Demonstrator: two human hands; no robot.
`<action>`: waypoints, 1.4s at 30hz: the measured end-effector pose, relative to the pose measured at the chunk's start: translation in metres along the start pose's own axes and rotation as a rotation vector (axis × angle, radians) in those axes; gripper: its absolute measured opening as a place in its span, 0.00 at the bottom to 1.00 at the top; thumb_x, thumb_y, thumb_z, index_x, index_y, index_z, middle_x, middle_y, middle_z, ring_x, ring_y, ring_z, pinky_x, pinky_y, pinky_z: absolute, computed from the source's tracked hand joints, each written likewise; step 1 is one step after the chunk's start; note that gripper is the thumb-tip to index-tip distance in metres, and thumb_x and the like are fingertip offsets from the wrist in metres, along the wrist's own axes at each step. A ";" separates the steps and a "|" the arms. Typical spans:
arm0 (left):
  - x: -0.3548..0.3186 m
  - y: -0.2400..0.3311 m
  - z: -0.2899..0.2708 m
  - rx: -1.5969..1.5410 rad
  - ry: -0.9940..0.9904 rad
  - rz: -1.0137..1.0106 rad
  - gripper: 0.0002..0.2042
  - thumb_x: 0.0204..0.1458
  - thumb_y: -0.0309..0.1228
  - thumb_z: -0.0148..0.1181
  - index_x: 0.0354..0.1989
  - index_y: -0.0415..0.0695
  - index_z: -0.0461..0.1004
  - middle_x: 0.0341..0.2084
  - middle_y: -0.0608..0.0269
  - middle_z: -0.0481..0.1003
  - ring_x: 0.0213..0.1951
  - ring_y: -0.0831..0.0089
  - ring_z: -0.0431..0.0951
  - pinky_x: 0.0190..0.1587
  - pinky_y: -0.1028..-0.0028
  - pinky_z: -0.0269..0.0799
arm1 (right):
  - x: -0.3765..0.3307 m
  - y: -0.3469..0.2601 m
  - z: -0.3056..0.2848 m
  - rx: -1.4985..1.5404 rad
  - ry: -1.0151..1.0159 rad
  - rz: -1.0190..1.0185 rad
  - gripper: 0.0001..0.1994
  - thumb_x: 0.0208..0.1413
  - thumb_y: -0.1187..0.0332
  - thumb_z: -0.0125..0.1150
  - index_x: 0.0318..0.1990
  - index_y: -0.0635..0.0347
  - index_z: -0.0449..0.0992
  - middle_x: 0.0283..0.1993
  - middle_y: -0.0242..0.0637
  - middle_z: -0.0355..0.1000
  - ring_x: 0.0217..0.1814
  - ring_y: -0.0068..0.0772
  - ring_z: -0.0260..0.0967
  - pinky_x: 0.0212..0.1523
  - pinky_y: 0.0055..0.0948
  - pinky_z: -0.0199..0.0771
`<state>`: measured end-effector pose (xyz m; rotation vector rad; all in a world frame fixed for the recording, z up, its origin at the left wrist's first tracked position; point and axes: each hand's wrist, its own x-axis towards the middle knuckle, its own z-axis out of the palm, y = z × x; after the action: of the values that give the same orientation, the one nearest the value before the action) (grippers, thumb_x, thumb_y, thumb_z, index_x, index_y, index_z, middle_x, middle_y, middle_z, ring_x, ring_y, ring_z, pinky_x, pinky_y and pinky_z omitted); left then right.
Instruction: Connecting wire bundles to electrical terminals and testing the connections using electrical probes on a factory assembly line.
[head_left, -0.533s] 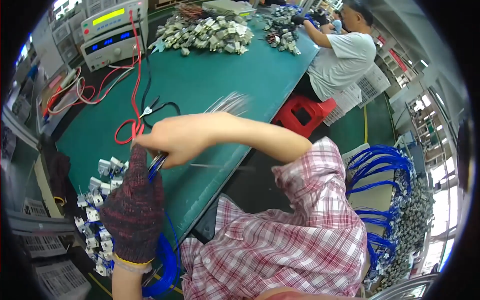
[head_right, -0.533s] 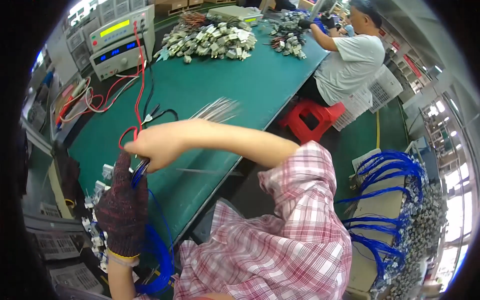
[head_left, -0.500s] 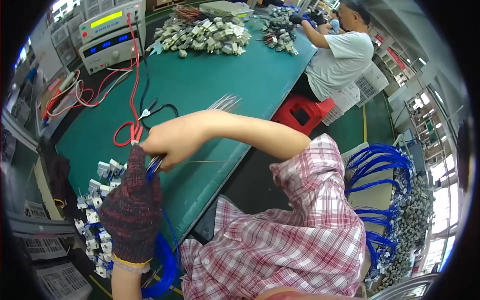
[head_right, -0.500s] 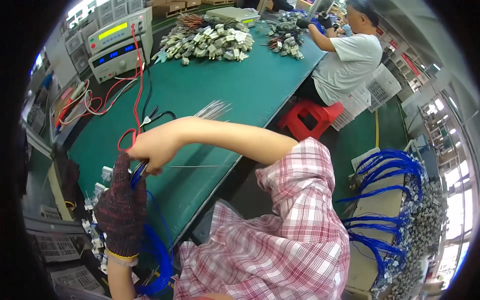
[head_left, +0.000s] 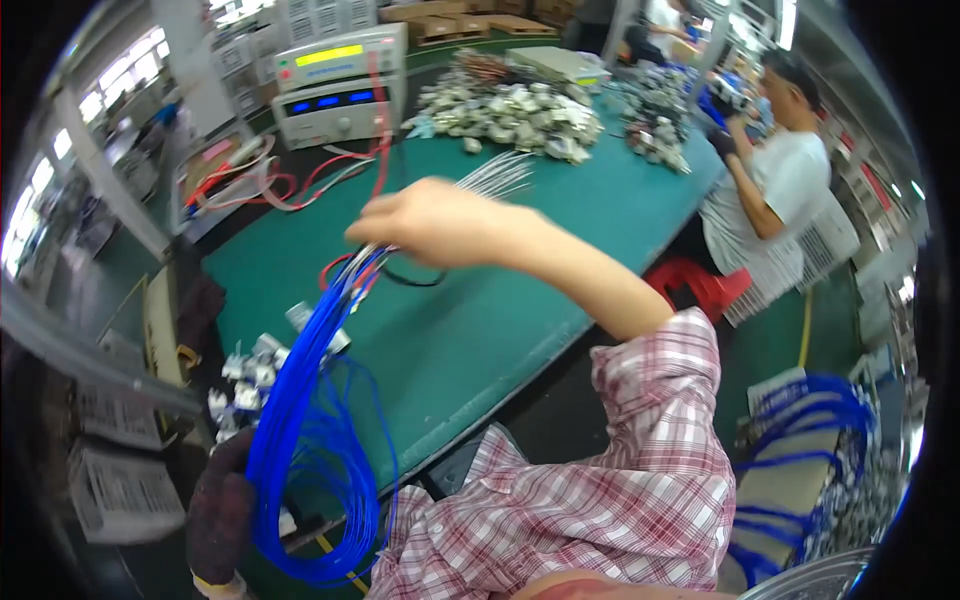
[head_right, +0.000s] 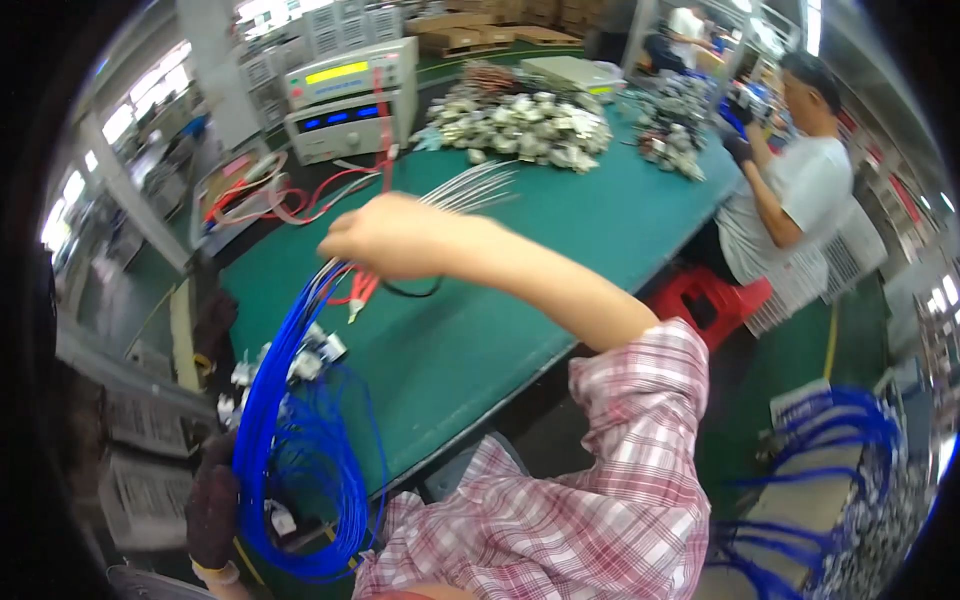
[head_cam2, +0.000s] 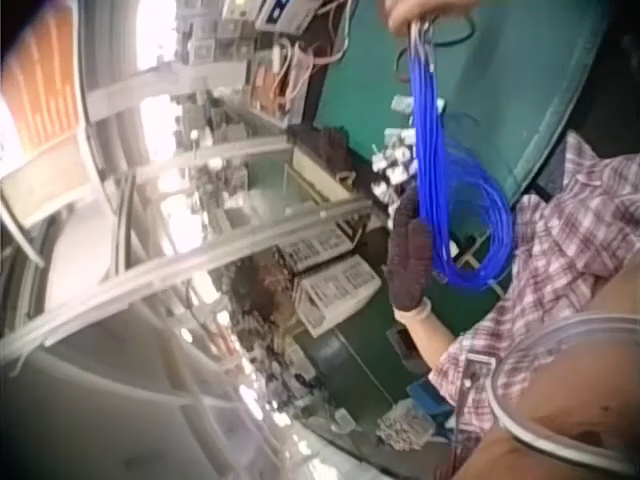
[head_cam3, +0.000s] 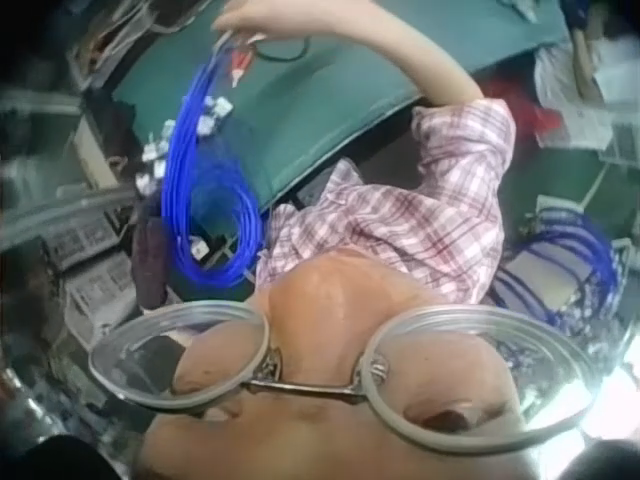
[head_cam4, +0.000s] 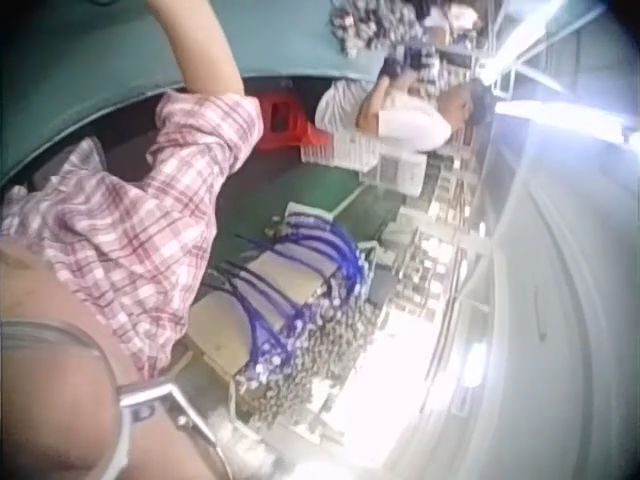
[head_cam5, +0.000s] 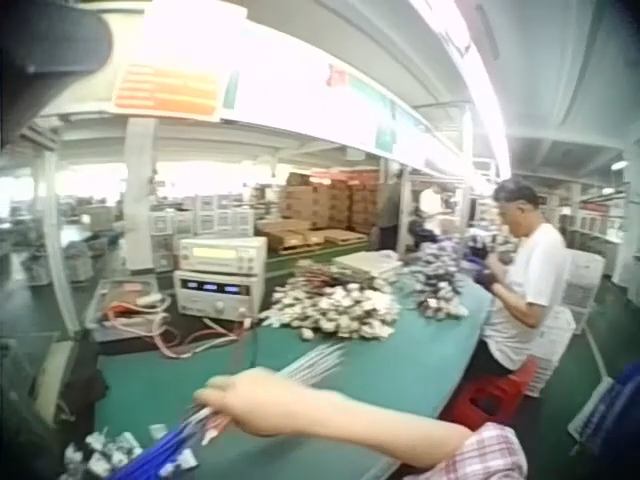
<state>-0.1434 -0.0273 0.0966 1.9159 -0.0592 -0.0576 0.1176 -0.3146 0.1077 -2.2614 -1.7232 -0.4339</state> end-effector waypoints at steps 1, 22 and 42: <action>-0.027 -0.003 -0.006 0.017 0.081 -0.023 0.25 0.58 0.39 0.53 0.59 0.35 0.62 0.48 0.49 0.72 0.45 0.67 0.75 0.48 0.72 0.69 | 0.004 0.004 -0.008 -0.043 0.054 -0.034 0.17 0.41 0.79 0.58 0.44 0.58 0.73 0.39 0.40 0.72 0.39 0.47 0.72 0.35 0.40 0.73; 0.025 -0.155 0.177 -1.744 -0.101 -0.069 0.26 0.51 0.41 0.59 0.52 0.33 0.67 0.50 0.48 0.71 0.52 0.59 0.70 0.58 0.64 0.64 | -0.163 -0.060 -0.165 -0.435 0.398 0.234 0.19 0.35 0.87 0.48 0.39 0.68 0.73 0.43 0.44 0.72 0.49 0.44 0.71 0.51 0.31 0.68; 0.189 -0.117 0.079 -1.883 0.020 0.258 0.20 0.56 0.42 0.51 0.46 0.34 0.70 0.15 0.77 0.60 0.17 0.82 0.58 0.26 0.75 0.58 | -0.411 -0.199 -0.109 -1.572 0.398 0.652 0.14 0.63 0.69 0.42 0.36 0.67 0.75 0.41 0.48 0.73 0.47 0.50 0.71 0.49 0.42 0.72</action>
<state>0.0409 -0.0749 -0.0423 0.0197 -0.1607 0.0720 -0.1857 -0.6691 0.0535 -2.9066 -0.1259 -2.3875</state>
